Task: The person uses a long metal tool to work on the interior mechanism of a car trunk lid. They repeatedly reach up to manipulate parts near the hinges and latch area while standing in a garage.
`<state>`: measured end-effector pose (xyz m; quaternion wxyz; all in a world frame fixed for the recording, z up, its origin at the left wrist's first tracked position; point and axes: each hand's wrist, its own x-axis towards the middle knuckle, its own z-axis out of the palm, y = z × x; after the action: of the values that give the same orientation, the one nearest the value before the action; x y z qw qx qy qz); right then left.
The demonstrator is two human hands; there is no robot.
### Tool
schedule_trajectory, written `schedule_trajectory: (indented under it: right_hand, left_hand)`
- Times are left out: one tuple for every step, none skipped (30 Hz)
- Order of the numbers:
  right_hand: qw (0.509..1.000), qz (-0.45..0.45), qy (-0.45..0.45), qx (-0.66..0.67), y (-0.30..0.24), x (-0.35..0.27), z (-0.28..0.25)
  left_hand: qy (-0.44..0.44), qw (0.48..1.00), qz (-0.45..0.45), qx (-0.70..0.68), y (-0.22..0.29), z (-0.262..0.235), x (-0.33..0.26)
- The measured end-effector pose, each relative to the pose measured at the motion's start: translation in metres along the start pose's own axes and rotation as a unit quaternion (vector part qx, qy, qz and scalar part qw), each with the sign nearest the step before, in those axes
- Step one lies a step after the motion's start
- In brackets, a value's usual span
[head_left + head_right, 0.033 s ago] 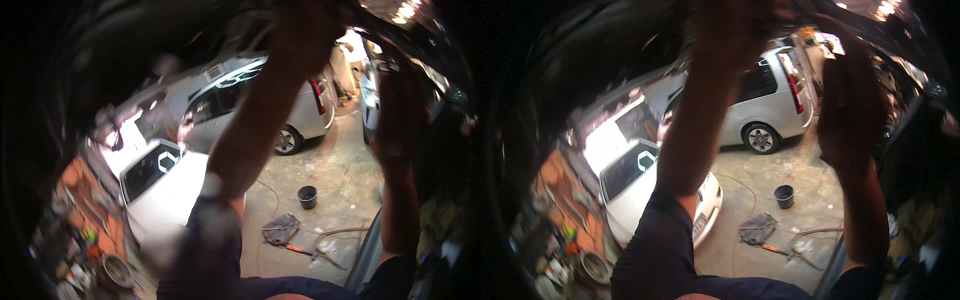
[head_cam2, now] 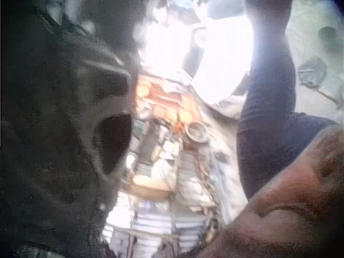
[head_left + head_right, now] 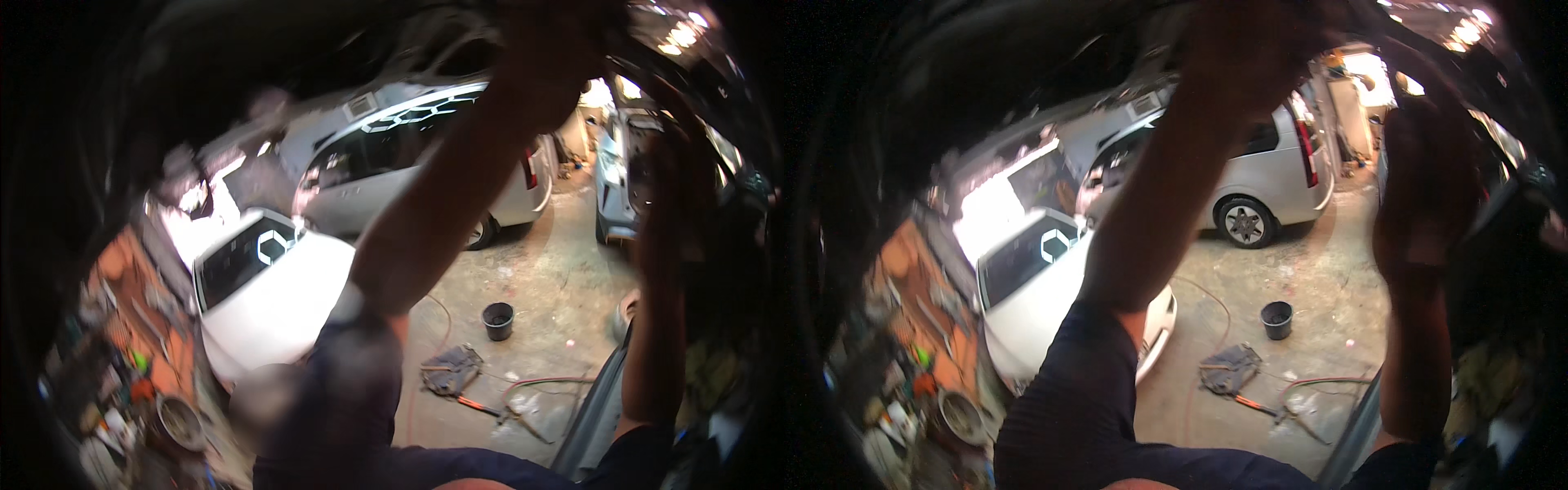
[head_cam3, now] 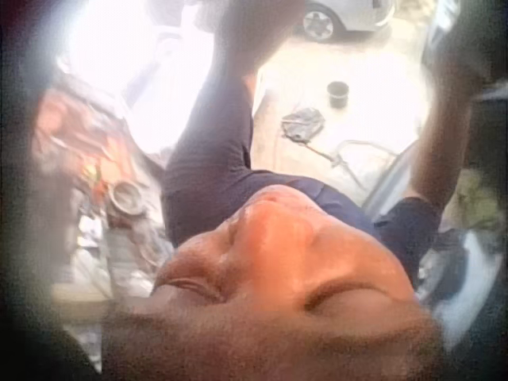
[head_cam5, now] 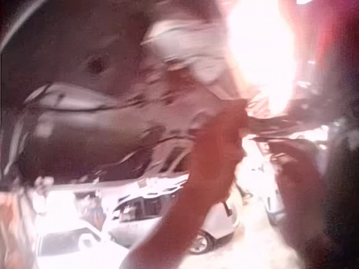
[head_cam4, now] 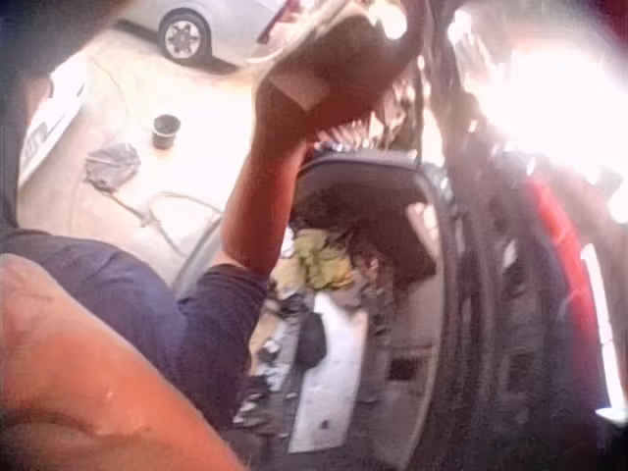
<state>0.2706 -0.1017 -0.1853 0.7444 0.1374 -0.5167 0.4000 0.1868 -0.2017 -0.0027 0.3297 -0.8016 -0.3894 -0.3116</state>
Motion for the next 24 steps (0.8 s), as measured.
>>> schedule_trajectory:
  right_hand:
    - [0.994,0.065,-0.018,0.084,0.008,0.002,-0.013]
    - [0.971,0.119,-0.046,0.200,0.013,0.005,-0.024]
    - [0.864,0.186,-0.091,0.459,0.020,0.007,-0.033]
    - [0.854,0.211,-0.098,0.465,0.019,0.008,-0.031]
    - [0.842,0.236,-0.103,0.475,0.018,0.011,-0.026]
    - [0.825,0.256,-0.111,0.491,0.011,0.013,-0.021]
    - [0.821,0.282,-0.103,0.485,0.007,0.009,-0.025]
    - [0.860,0.262,-0.106,0.424,0.004,0.004,-0.024]
    - [0.895,0.245,-0.107,0.357,-0.001,-0.001,-0.022]
    - [0.955,0.179,-0.107,0.210,-0.006,-0.009,-0.022]
    - [0.988,0.109,-0.101,0.046,-0.014,-0.018,-0.028]
    - [0.988,0.033,-0.094,-0.119,-0.021,-0.026,-0.033]
    - [0.963,-0.038,-0.088,-0.253,-0.018,-0.040,-0.028]
    - [0.948,-0.074,-0.040,-0.306,-0.027,-0.042,-0.015]
    - [0.929,-0.103,0.008,-0.356,-0.035,-0.046,-0.003]
    - [0.930,-0.130,0.008,-0.343,-0.031,-0.040,0.002]
    - [0.926,-0.124,-0.008,-0.358,-0.026,-0.036,-0.002]
    - [0.921,-0.116,-0.024,-0.372,-0.021,-0.031,-0.007]
    - [0.904,-0.075,-0.057,-0.418,-0.017,-0.025,-0.020]
    - [0.951,-0.014,-0.108,-0.289,-0.018,-0.022,-0.026]
    - [0.976,0.059,-0.139,-0.159,-0.019,-0.019,-0.033]
    - [0.957,0.149,-0.177,0.173,-0.016,-0.020,-0.034]
    - [0.825,0.223,-0.193,0.482,-0.016,-0.021,-0.033]
    - [0.829,0.233,-0.172,0.478,-0.017,-0.024,-0.031]
  left_hand:
    - [0.036,0.979,0.072,0.190,-0.008,0.020,-0.002]
    - [0.068,0.948,0.109,0.292,-0.013,0.032,0.001]
    - [0.091,0.918,0.135,0.361,-0.022,0.044,0.002]
    - [0.030,0.937,0.061,0.343,-0.026,0.046,0.007]
    - [0.015,0.932,0.022,0.361,-0.031,0.052,0.008]
    - [0.016,0.917,0.011,0.398,-0.033,0.047,0.009]
    - [0.021,0.916,0.000,0.401,-0.042,0.058,0.007]
    - [0.023,0.910,-0.005,0.414,-0.042,0.059,0.009]
    - [0.028,0.905,-0.010,0.425,-0.044,0.059,0.011]
    - [0.034,0.903,-0.013,0.429,-0.044,0.058,0.015]
    - [0.041,0.905,-0.016,0.423,-0.041,0.063,0.021]
    - [0.051,0.908,-0.019,0.416,-0.040,0.066,0.028]
    - [0.046,0.900,-0.027,0.432,-0.045,0.059,0.023]
    - [0.046,0.900,-0.034,0.433,-0.047,0.060,0.022]
    - [0.044,0.898,-0.041,0.436,-0.050,0.061,0.021]
    - [0.048,0.898,-0.045,0.436,-0.050,0.060,0.026]
    - [0.053,0.896,-0.048,0.439,-0.049,0.061,0.029]
    - [0.055,0.894,-0.049,0.442,-0.048,0.061,0.034]
    - [0.059,0.894,-0.053,0.441,-0.048,0.064,0.037]
    - [0.064,0.895,-0.056,0.438,-0.045,0.066,0.041]
    - [0.069,0.895,-0.060,0.437,-0.042,0.068,0.046]
    - [0.068,0.892,-0.065,0.441,-0.042,0.067,0.044]
    - [0.069,0.889,-0.070,0.446,-0.044,0.064,0.043]
    - [0.068,0.887,-0.074,0.451,-0.044,0.062,0.041]
